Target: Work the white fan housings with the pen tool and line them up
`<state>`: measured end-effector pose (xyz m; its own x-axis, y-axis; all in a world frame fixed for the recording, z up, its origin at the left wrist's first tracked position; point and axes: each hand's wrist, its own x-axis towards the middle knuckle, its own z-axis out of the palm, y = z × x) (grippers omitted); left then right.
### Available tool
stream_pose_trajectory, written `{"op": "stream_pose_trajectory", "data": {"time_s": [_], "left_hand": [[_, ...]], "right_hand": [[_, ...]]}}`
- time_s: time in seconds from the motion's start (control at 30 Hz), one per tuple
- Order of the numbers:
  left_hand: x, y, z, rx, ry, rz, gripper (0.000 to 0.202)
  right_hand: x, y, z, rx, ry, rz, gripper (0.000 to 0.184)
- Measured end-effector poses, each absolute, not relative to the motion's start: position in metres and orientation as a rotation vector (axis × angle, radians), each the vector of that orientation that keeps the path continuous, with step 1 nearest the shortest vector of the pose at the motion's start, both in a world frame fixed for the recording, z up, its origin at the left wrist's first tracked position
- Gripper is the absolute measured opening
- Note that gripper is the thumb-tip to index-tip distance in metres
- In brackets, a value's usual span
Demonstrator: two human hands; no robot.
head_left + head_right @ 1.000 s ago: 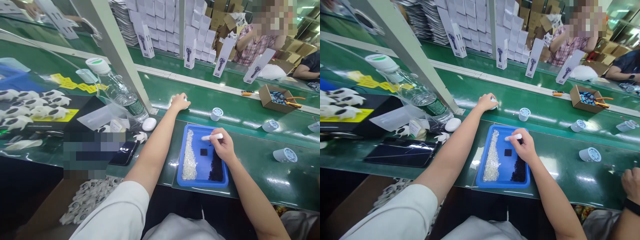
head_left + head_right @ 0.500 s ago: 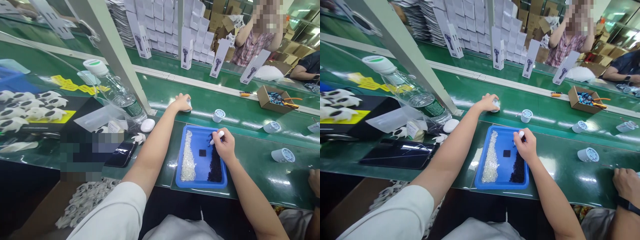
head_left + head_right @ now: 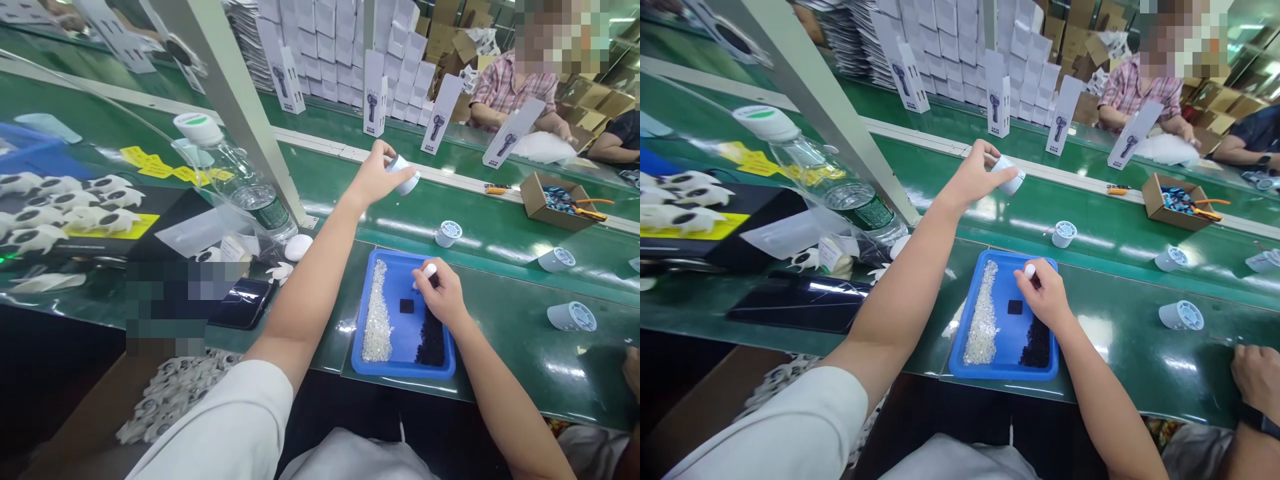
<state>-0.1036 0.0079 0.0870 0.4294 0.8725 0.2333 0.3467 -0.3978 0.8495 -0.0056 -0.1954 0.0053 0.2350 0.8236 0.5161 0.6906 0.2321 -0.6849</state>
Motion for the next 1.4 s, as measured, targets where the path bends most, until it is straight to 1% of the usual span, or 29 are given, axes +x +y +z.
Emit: {"op": "stream_pose_trajectory", "data": {"time_s": [0.1, 0.23, 0.33, 0.4, 0.43, 0.53, 0.67, 0.9, 1.4], "left_hand": [[-0.101, 0.003, 0.093, 1.83, 0.908, 0.955, 0.027], [-0.098, -0.003, 0.1, 1.507, 0.661, 0.94, 0.016], [-0.093, -0.009, 0.102, 1.329, 0.581, 0.914, 0.012], [-0.088, -0.013, 0.1, 1.301, 0.635, 0.902, 0.01], [-0.085, -0.015, 0.098, 1.31, 0.677, 0.899, 0.009], [-0.077, -0.021, 0.091, 1.353, 0.772, 0.835, 0.011], [-0.072, -0.029, 0.085, 1.355, 0.789, 0.695, 0.02], [-0.071, -0.041, 0.086, 1.421, 0.711, 0.593, 0.02], [-0.07, -0.044, 0.085, 1.423, 0.709, 0.579, 0.017]], "right_hand": [[-0.006, -0.198, 0.008, -1.49, -1.457, 0.137, 0.02], [-0.007, -0.204, 0.013, -1.462, -1.386, 0.108, 0.023], [-0.009, -0.206, 0.013, -1.441, -1.556, 0.275, 0.024], [-0.009, -0.206, 0.011, -1.416, -1.643, 0.371, 0.023], [-0.008, -0.205, 0.009, -1.398, -1.63, 0.367, 0.021], [-0.002, -0.204, 0.003, -1.321, -1.389, 0.203, 0.019], [0.005, -0.199, 0.001, -1.237, -1.017, 0.047, 0.024], [0.008, -0.194, 0.003, -1.285, -0.923, 0.144, 0.031], [0.008, -0.194, 0.001, -1.221, -0.866, 0.184, 0.029]]}}
